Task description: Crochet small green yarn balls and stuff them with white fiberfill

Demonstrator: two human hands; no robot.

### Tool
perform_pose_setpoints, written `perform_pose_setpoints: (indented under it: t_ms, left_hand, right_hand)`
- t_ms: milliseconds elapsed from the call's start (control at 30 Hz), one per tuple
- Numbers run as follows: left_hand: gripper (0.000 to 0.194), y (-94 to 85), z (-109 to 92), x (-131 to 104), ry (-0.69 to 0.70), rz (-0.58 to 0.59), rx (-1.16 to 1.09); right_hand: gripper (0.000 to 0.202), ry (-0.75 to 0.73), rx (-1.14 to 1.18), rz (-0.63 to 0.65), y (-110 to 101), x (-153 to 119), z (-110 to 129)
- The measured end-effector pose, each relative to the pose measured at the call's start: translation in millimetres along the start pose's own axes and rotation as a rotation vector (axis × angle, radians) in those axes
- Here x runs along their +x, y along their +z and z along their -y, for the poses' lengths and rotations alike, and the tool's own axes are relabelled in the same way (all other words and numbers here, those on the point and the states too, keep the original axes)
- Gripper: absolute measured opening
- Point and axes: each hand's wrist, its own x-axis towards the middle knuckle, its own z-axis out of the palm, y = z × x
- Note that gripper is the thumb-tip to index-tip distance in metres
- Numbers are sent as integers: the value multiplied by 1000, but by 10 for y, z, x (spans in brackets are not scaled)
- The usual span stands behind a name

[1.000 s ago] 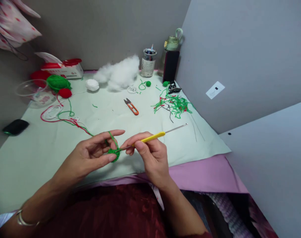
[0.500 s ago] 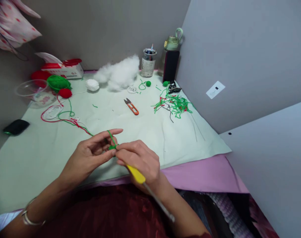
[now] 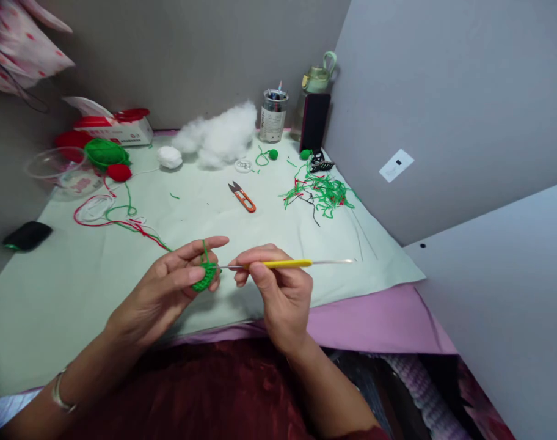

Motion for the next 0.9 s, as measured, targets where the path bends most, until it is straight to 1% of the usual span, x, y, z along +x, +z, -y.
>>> perform_pose_setpoints:
  t_ms: [33,100,200,267,333,367,400,433,467,500,567,633,700,767,833,900]
  left_hand:
    - [39,2,3,-2,10,8,23]
    - [39,7,21,-6,27,18,68]
    - [40,21,57,-6,84,-37,122]
    - [43,41,75,-2,124,-87,125]
    - [44,57,85,2,118,-117,78]
    - [44,59,86,6,85,-113,41]
    - [43,54,84,10,39,-96,-1]
    - [42,42,79,16,-10,-73,-45]
    - [40,27,72,24,-50,-50,-88]
    - [38,11,63,33,-76,-30,-124]
    - [34,-9,48,48,-66,-19,-159]
    - [34,0,45,54,-37,-8,-127]
    - [37,25,57,49,-11,12,-54]
    - [38,32,76,36,21,28,26]
    - [36,3,86,22,46,61,98]
    - [38,-52,81,10,44,112,152]
  right_hand:
    - [18,37,43,18,16,12,-1]
    - [17,50,59,47,50,25,-5]
    - [17,-17,-43,68,83,4,-23]
    - [20,-133,-205,89,79,-31,-56]
    - [30,-322,-390,134,56,-68,-100]
    - [36,-416,-449,150,41,-80,-120]
    - [41,-465,-477,164,26,-86,-132]
    - [42,-470,-466,156,12,-84,-136]
    - [40,-423,-418,136,3,-75,-130]
    - [35,-339,-340,101,-3,-60,-117]
    - [26,-122,-123,15,4,-20,-80]
    - [19,40,75,-16,30,13,-55]
    - [15,87,153,13,64,25,-55]
    - [13,86,133,50,84,19,-75]
    - [14,104,130,55,79,7,-101]
    - [13,168,188,55,58,2,-119]
